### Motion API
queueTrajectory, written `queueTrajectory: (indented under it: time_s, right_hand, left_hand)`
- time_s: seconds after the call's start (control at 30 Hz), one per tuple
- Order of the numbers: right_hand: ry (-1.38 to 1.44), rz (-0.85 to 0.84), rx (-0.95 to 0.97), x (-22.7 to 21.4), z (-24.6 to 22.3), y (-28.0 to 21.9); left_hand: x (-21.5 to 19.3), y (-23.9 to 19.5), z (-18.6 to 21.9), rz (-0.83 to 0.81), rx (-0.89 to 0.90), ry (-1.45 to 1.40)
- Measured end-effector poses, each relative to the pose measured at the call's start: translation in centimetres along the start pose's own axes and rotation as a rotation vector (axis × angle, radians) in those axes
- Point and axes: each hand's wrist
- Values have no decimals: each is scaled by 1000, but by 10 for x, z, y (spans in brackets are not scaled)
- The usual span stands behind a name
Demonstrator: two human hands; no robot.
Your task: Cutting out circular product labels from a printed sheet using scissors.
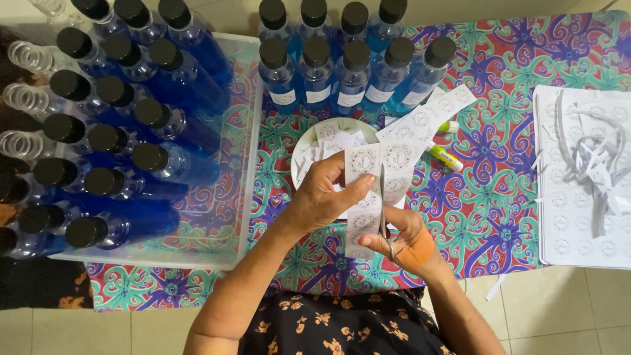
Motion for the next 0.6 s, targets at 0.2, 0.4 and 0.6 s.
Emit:
queueTrajectory:
  time_s: [0.2, 0.4, 0.6]
  right_hand:
    - [-1, 6, 3, 1, 18, -7]
    - [-15, 26, -3, 2, 10, -6]
    - [-50, 27, -20, 3, -1, -2]
  left_hand:
    - [2, 0, 11, -2, -3, 7]
    - [2, -2, 14, -3, -3, -12]
    - [1, -2, 10, -7, -4, -9]
Point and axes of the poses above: each hand's wrist, its own y-axis towards the middle knuckle, its own x-axis out of the palm, z = x × y, and after that the axes turned 6 degrees about z, right-handed
